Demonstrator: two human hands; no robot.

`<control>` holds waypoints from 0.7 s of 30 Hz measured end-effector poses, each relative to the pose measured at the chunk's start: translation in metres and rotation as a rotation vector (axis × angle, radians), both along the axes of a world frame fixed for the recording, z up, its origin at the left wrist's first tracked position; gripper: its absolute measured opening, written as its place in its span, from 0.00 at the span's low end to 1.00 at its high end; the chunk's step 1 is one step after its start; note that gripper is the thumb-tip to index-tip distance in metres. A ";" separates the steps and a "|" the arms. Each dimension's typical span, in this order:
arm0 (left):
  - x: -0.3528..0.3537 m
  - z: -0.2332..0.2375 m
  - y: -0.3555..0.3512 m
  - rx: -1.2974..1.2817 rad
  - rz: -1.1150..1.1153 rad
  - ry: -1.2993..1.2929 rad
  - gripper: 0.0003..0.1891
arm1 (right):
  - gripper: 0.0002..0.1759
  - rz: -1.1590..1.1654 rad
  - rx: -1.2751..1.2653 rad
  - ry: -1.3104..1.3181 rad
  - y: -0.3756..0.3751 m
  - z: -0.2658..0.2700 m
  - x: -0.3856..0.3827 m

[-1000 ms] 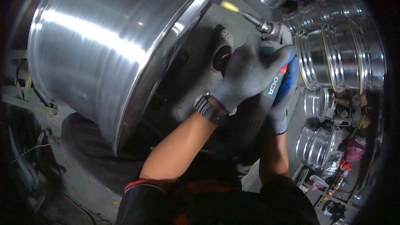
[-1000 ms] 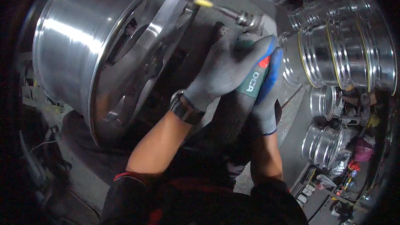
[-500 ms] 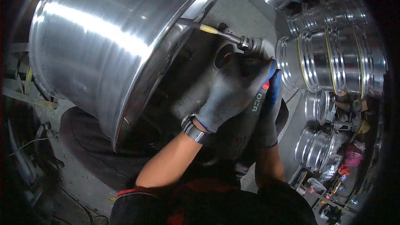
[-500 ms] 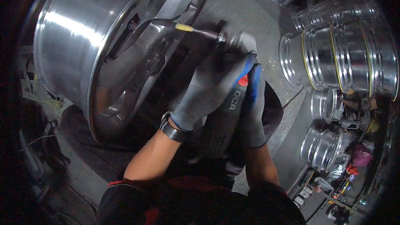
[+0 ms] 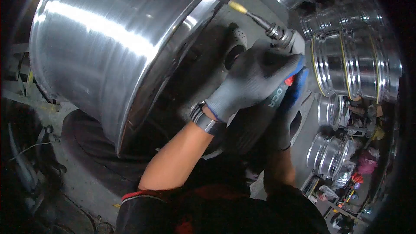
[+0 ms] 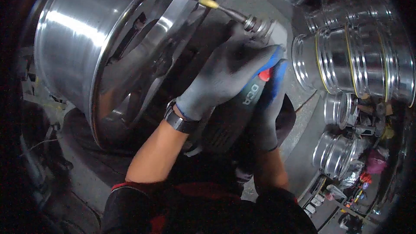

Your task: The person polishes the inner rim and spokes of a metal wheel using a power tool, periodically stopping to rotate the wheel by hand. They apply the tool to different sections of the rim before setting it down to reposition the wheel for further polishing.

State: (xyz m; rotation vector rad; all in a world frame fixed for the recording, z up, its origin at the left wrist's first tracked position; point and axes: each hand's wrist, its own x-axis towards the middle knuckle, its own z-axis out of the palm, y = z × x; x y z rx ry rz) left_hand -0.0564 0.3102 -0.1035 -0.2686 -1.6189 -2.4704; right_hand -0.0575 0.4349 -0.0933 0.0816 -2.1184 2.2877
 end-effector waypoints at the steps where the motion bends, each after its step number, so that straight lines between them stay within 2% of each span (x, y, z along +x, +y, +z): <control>1: 0.003 -0.008 0.000 -0.073 0.068 0.080 0.15 | 0.33 0.000 -0.003 -0.003 0.000 -0.008 0.002; 3: 0.013 -0.014 -0.003 -0.151 0.137 0.161 0.15 | 0.31 0.029 -0.165 -0.054 -0.004 -0.017 0.010; 4: 0.021 -0.009 -0.008 -0.291 0.163 0.155 0.15 | 0.31 0.029 -0.168 -0.055 -0.005 -0.017 0.014; 5: 0.025 -0.007 -0.011 -0.430 0.189 0.149 0.15 | 0.31 0.136 -0.215 -0.048 -0.005 -0.017 0.019; 6: 0.025 -0.013 -0.011 -0.431 0.188 0.150 0.15 | 0.30 0.243 -0.259 -0.041 -0.005 -0.017 0.024; 8: 0.023 -0.033 -0.008 -0.847 0.514 0.412 0.18 | 0.30 0.234 -0.320 -0.089 -0.002 -0.027 0.032; 9: 0.025 -0.034 -0.008 -0.847 0.514 0.413 0.18 | 0.30 0.225 -0.379 -0.138 -0.004 -0.028 0.036; 15: 0.046 -0.014 -0.008 -0.848 0.469 0.231 0.19 | 0.30 0.270 -0.342 -0.222 -0.009 -0.016 0.039; 17: 0.049 -0.008 -0.007 -0.693 0.406 0.072 0.19 | 0.31 0.230 -0.363 -0.245 -0.015 -0.008 0.039; 18: 0.044 -0.012 -0.006 -0.691 0.404 0.074 0.19 | 0.31 0.192 -0.383 -0.270 -0.017 -0.005 0.040; 20: 0.028 -0.025 -0.006 -0.849 0.551 0.368 0.20 | 0.31 0.177 -0.340 -0.240 -0.017 -0.003 0.035; 21: 0.026 -0.022 -0.009 -0.848 0.552 0.368 0.20 | 0.31 0.164 -0.301 -0.210 -0.017 -0.003 0.032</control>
